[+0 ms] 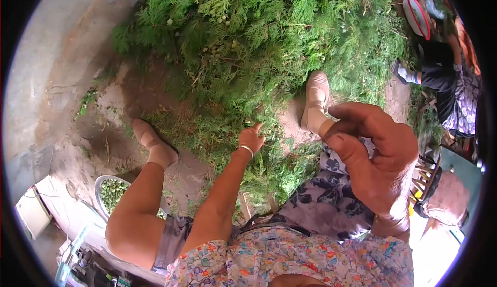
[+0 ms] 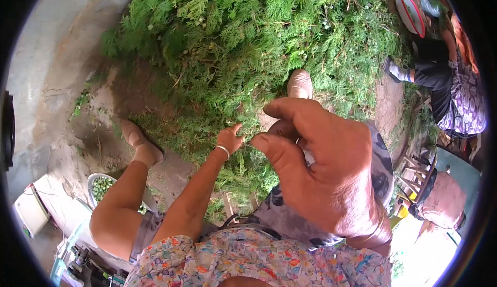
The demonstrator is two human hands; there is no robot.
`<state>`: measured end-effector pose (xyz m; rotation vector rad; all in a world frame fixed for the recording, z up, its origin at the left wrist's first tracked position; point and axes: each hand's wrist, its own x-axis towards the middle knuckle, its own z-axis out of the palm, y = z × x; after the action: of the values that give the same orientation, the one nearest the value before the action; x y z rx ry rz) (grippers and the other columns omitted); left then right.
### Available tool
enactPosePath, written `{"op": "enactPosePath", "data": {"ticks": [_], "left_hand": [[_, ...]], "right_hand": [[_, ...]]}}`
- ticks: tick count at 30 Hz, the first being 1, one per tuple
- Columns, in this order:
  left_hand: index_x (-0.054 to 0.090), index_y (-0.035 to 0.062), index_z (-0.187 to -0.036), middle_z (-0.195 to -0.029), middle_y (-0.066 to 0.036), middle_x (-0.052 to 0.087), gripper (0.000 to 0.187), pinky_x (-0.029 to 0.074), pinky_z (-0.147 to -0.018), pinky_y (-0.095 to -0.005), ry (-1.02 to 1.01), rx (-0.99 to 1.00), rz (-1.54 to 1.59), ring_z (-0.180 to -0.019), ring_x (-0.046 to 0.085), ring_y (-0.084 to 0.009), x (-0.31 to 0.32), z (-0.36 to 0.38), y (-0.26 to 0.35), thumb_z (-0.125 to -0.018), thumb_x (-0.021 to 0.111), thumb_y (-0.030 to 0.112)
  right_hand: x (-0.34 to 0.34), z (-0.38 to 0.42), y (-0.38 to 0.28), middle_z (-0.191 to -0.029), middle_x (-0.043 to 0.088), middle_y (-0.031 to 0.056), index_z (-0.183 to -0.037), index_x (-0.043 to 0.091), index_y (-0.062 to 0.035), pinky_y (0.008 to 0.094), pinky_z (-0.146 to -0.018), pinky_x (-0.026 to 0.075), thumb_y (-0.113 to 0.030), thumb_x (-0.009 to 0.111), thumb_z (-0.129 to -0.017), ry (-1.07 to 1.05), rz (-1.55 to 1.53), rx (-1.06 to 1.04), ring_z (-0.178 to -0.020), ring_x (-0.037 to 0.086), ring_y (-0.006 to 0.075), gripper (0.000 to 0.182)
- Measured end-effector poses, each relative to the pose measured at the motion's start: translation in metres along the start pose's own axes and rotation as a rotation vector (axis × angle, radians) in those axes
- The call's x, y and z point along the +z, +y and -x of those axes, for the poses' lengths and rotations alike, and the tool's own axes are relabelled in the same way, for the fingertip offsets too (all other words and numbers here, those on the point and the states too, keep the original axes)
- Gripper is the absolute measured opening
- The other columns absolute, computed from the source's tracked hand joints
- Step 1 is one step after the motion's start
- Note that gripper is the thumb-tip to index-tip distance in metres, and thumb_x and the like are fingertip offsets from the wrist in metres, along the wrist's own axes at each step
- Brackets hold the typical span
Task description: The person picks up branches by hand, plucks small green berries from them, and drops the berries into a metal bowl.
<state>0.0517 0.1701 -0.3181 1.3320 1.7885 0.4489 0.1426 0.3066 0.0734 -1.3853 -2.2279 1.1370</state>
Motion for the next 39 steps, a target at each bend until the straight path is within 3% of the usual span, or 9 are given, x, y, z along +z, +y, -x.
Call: {"op": "enactPosePath", "data": {"ticks": [8,12,16,18,22,26,27,31,39], "left_hand": [[0.069,0.0,-0.072,-0.063,-0.015,0.064,0.01,0.05,-0.053,-0.0328,0.433,-0.271,0.293,-0.054,0.062,-0.024,-0.021,0.009,0.022,-0.063,0.067,0.004],[0.061,-0.0049,-0.072,-0.063,-0.008,0.06,0.01,0.046,-0.049,-0.0266,0.479,-0.443,0.726,-0.053,0.055,-0.0126,-0.081,0.029,0.067,-0.063,0.065,-0.005],[0.059,-0.0036,-0.078,-0.07,-0.007,0.061,0.012,0.047,-0.053,-0.0264,0.409,-0.319,1.124,-0.058,0.057,-0.0147,-0.145,0.054,0.112,-0.067,0.063,-0.008],[0.058,-0.003,-0.08,-0.072,-0.008,0.061,0.012,0.048,-0.054,-0.0272,0.274,-0.225,1.215,-0.06,0.058,-0.0158,-0.179,0.068,0.133,-0.07,0.062,-0.009],[0.057,-0.0014,-0.082,-0.072,-0.009,0.06,0.014,0.049,-0.058,-0.029,0.064,-0.173,1.407,-0.064,0.06,-0.0176,-0.241,0.096,0.171,-0.072,0.061,-0.01],[0.057,-0.0018,-0.087,-0.075,-0.011,0.062,0.013,0.049,-0.061,-0.0278,0.011,-0.078,1.407,-0.066,0.061,-0.0185,-0.282,0.109,0.191,-0.075,0.06,-0.006],[0.057,-0.0018,-0.087,-0.075,-0.011,0.062,0.013,0.049,-0.061,-0.0278,0.016,-0.069,1.404,-0.066,0.061,-0.0185,-0.288,0.111,0.196,-0.075,0.06,-0.006],[0.058,-0.0037,-0.094,-0.082,-0.013,0.064,0.016,0.049,-0.064,-0.0261,0.262,0.06,1.284,-0.072,0.062,-0.0183,-0.304,0.108,0.195,-0.078,0.06,-0.002],[0.061,-0.0059,-0.1,-0.086,-0.005,0.064,0.024,0.047,-0.066,-0.0236,0.17,0.143,0.84,-0.076,0.058,-0.0099,-0.302,0.107,0.164,-0.077,0.061,-0.001]], "right_hand": [[0.005,0.002,0.005,-0.073,0.065,0.0104,-0.099,0.06,0.0038,0.0246,-0.062,0.048,-0.001,0.064,-0.078,0.012,-0.07,-0.024,-0.069,0.063,0.0131,0.022],[0.012,0.003,0.009,-0.064,0.06,0.0188,-0.089,0.058,0.0056,0.0374,-0.052,0.046,-0.005,0.063,-0.076,0.027,-0.114,-0.088,-0.058,0.062,0.0331,0.017],[0.019,0.002,0.014,-0.061,0.057,0.0196,-0.079,0.053,0.0051,0.0456,-0.059,0.045,-0.001,0.059,-0.073,-0.031,0.1,-0.17,-0.062,0.059,0.0383,0.011],[0.024,0.001,0.016,-0.084,0.062,0.0206,-0.107,0.055,0.004,0.0416,-0.072,0.047,-0.002,0.064,-0.07,-0.269,0.42,-0.207,-0.08,0.061,0.0365,0.039],[0.033,-0.003,0.011,-0.099,0.059,0.0212,-0.111,0.053,0.0025,0.0447,-0.08,0.045,-0.002,0.065,-0.068,-0.408,0.28,-0.427,-0.095,0.055,0.0382,0.045],[0.048,-0.016,0.004,-0.068,0.06,0.0136,-0.081,0.061,0.0032,0.0332,-0.056,0.045,-0.001,0.066,-0.07,-0.342,-0.074,-0.346,-0.061,0.057,0.0201,0.012],[0.051,-0.018,0.0,-0.063,0.055,0.0212,-0.068,0.055,0.0048,0.0392,-0.057,0.045,-0.005,0.064,-0.072,-0.305,-0.241,-0.268,-0.06,0.059,0.032,0.014],[0.048,-0.03,-0.004,-0.052,0.045,0.0126,-0.068,0.055,0.0045,0.0329,-0.049,0.039,-0.01,0.068,-0.074,-0.154,-0.258,-0.141,-0.049,0.041,0.0133,0.02],[0.035,-0.037,-0.017,-0.055,0.051,0.0023,-0.07,0.058,0.0039,0.0259,-0.045,0.039,-0.012,0.063,-0.081,-0.101,-0.497,0.054,-0.049,0.045,0.0079,0.02]]}}
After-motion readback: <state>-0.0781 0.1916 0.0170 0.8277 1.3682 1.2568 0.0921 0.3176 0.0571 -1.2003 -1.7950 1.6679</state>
